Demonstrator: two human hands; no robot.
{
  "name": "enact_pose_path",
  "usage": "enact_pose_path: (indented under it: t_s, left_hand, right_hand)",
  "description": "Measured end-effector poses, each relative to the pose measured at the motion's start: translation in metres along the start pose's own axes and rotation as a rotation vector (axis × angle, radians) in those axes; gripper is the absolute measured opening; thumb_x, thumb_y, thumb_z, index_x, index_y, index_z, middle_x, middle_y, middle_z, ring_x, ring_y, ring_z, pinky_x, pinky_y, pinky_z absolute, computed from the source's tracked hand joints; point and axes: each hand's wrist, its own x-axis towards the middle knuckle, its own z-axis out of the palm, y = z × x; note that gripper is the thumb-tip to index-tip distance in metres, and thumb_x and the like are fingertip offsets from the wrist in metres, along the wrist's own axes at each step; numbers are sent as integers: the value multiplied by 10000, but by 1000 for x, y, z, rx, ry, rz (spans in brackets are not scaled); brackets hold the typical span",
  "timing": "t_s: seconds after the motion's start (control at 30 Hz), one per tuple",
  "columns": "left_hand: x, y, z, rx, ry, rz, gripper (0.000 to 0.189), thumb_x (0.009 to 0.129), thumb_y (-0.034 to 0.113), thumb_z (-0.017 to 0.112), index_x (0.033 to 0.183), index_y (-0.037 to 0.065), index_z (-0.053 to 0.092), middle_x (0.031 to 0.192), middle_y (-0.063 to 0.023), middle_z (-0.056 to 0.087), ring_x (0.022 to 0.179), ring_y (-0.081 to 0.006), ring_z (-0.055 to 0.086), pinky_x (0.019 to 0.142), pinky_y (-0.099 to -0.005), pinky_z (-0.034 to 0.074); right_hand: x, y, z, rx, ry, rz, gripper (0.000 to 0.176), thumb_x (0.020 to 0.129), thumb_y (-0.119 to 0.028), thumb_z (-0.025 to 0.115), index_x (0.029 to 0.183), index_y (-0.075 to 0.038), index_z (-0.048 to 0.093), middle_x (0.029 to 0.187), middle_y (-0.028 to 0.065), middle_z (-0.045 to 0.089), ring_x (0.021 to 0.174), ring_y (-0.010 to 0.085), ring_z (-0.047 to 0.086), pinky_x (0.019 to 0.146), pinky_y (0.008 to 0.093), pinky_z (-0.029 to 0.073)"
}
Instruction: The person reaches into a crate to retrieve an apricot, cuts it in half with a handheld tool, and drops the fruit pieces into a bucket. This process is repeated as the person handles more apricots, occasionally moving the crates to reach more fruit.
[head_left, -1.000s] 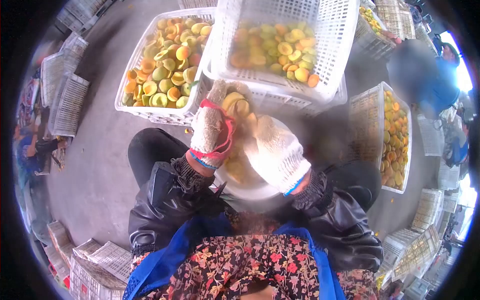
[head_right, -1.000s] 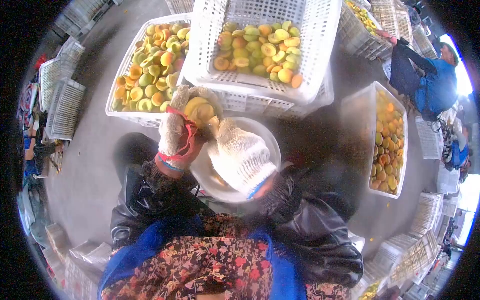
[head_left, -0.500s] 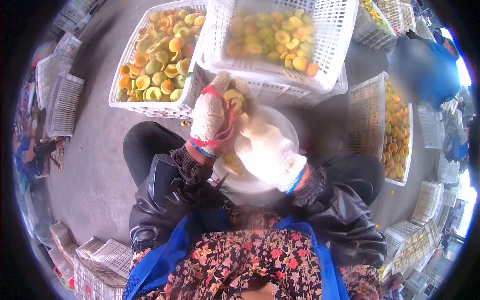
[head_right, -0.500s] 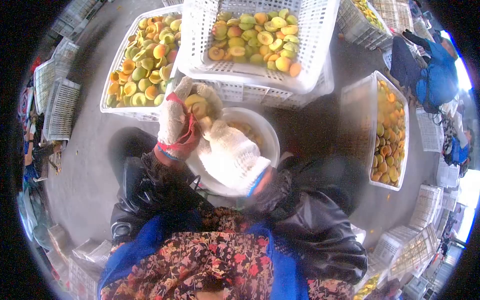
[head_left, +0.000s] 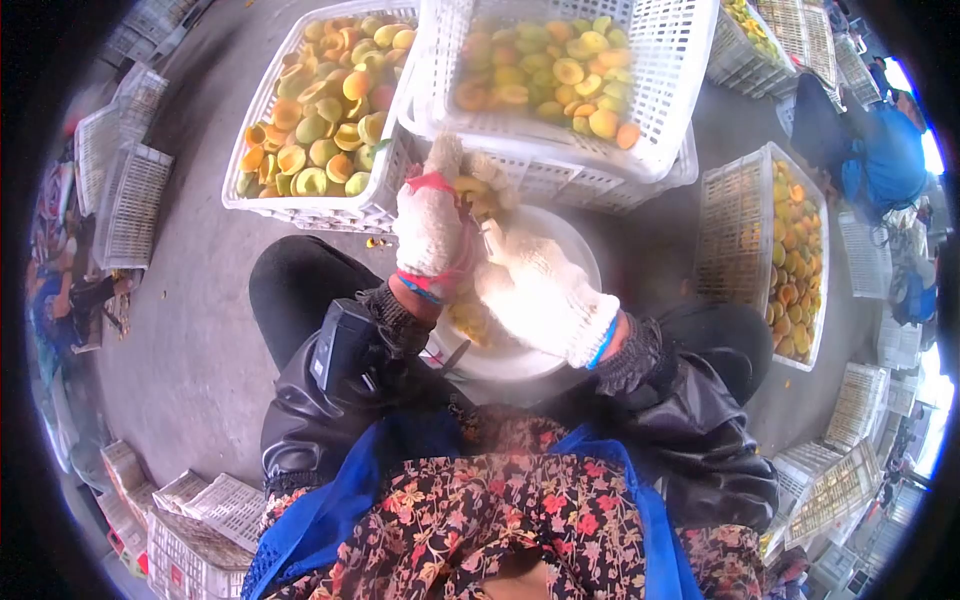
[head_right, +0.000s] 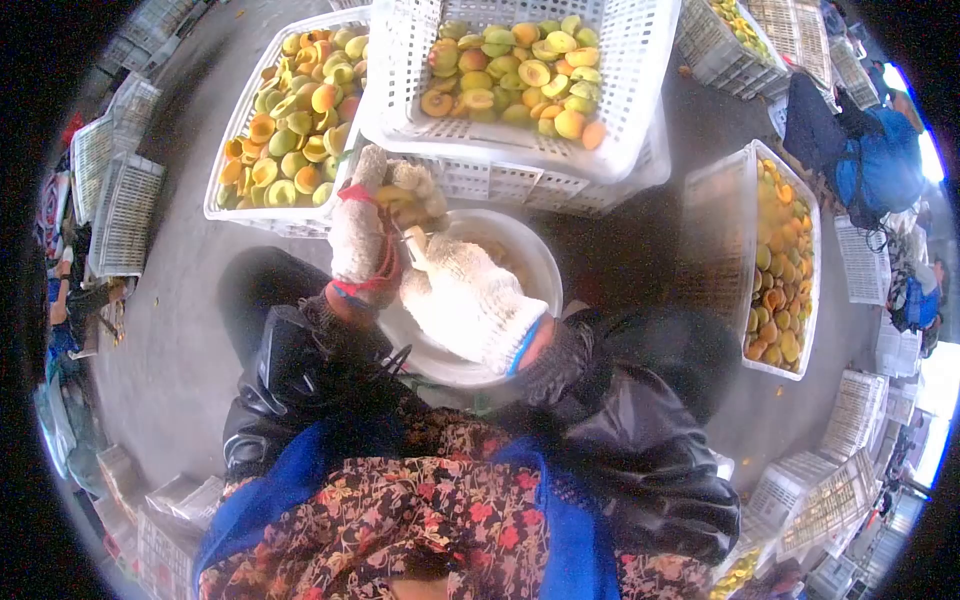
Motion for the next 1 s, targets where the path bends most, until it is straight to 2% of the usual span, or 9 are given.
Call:
enact_pose_path:
  t_s: [0.07,0.2,0.37,0.47,0.7,0.8,0.87,0.93,1.0]
  left_hand:
    - [6,-7,-22,310,-36,92,388,977,419,470,994,49,587,897,-98,635,789,-234,633,691,-392,540]
    - [3,-12,-6,284,62,162,276,962,343,529,1013,81,600,764,-60,638,647,-162,604,544,-285,460]
    - [14,-3,-33,123,-216,-249,426,964,463,493,1110,70,562,972,-119,639,873,-279,650,730,-443,563]
    - [8,-19,-34,-43,-203,-78,401,967,451,492,1094,78,563,937,-111,630,839,-276,640,719,-449,559]
    - [6,-6,-17,155,-159,-163,378,971,441,483,957,75,575,846,-93,607,740,-267,607,689,-441,548]
    - [13,-15,-24,142,-117,-120,373,966,440,490,963,77,576,876,-102,607,790,-273,609,696,-456,548]
    - [24,-25,-44,-169,-317,-124,544,973,425,481,1379,67,432,920,-100,643,807,-194,617,685,-340,517]
    - [10,-18,-41,-84,-242,-98,549,972,441,476,1389,89,423,981,-105,632,852,-210,622,723,-355,525]
    - [2,-8,-31,1,-169,-78,554,971,457,472,1399,110,414,1043,-109,621,897,-225,626,761,-369,533]
  right_hand:
    - [10,-4,-17,671,-492,678,193,877,-202,556,907,-18,604,709,139,608,604,284,596,552,361,473]
    - [-5,5,-1,451,-279,377,170,877,-180,559,932,-26,605,687,105,599,580,253,591,561,355,475]
    - [8,-9,-18,780,-434,930,174,924,-196,532,926,-42,614,763,95,644,696,238,638,613,409,508]
    - [16,-8,-28,1398,-367,1314,151,922,-192,547,898,-52,599,642,35,596,512,144,579,434,312,455]
    - [12,-10,-26,1126,-493,1126,180,925,-221,597,868,-52,616,614,6,564,430,99,504,389,226,379]
    - [8,-7,-25,1563,-339,1341,176,930,-199,586,892,-31,622,616,9,568,436,93,507,400,226,397]
    - [13,-5,-31,1556,-402,1298,156,921,-173,587,905,-22,622,665,29,580,478,114,533,432,243,425]
    - [7,0,-21,1550,-463,1254,138,913,-146,587,917,-13,623,714,49,592,519,136,559,463,260,453]
    - [-12,8,8,446,-207,135,152,856,-165,612,930,-33,626,784,132,582,620,239,590,486,345,465]
